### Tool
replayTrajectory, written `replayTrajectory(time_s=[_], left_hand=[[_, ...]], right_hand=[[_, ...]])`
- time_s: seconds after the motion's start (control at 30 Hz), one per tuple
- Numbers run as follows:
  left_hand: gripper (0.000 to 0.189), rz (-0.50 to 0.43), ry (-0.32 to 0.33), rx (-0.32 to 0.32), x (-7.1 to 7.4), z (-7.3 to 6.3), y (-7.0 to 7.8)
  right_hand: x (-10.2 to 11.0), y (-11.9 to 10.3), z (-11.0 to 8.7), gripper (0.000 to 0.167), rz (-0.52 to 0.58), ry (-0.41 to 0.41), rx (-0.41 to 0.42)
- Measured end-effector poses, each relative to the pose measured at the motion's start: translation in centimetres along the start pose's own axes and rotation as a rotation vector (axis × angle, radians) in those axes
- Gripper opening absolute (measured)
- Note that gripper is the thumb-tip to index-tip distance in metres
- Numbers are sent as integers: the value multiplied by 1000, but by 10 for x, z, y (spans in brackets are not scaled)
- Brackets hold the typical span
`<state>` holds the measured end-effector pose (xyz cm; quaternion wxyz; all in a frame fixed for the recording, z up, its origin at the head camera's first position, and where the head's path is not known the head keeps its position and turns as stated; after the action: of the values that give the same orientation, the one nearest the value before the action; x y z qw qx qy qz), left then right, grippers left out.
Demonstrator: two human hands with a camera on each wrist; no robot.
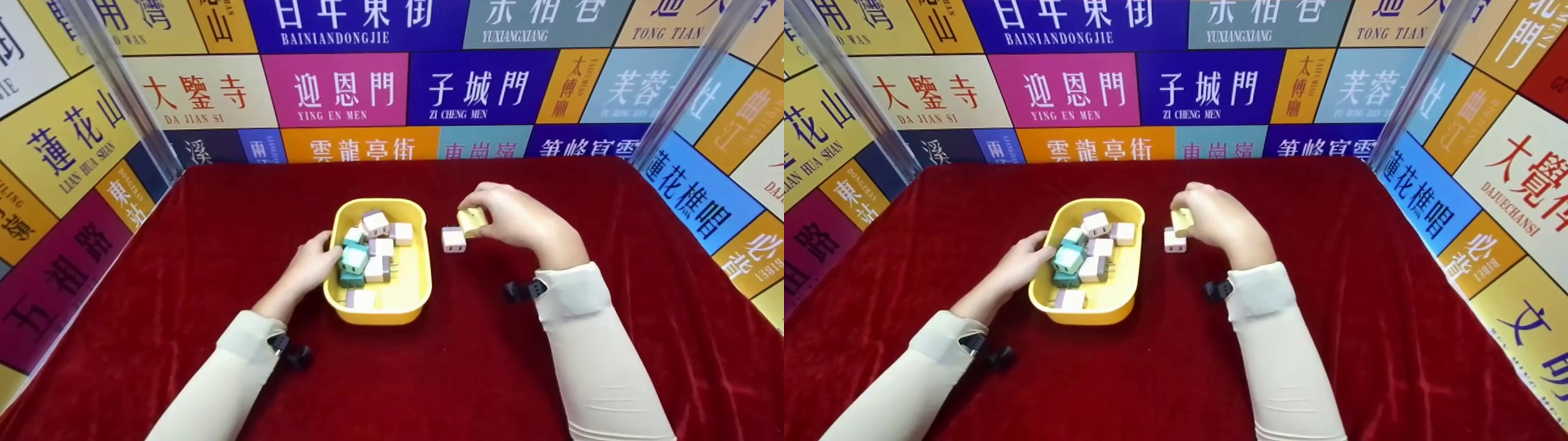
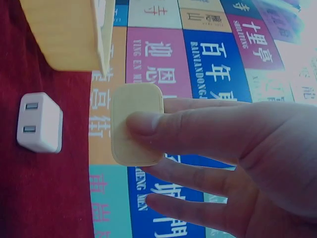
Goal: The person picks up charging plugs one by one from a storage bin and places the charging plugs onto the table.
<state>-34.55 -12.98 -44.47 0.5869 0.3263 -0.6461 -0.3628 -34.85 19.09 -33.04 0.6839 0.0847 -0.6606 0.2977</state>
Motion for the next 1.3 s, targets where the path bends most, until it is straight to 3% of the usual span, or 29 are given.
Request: replayTrajectory(time_s=[0.67,1.3], left_hand=[[51,-2,-2,-3,-1,2,-1],[51,1,-2,-8,-1,1,0]], right_hand=[[-21,43,4,33,-13,-28,-68],[-39,57,6,33,-15,-63,-95]])
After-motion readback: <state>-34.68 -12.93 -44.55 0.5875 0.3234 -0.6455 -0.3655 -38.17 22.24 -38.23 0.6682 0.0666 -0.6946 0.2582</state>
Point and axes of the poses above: each hand's wrist, its own z-axis towards the middle knuckle, its own x-axis out of the back of the hand, y = z × x, the point moved 7 cm from there along z, towards the middle knuckle, and after that the axes turned 3 degrees about -z, right-handed, at the moved point
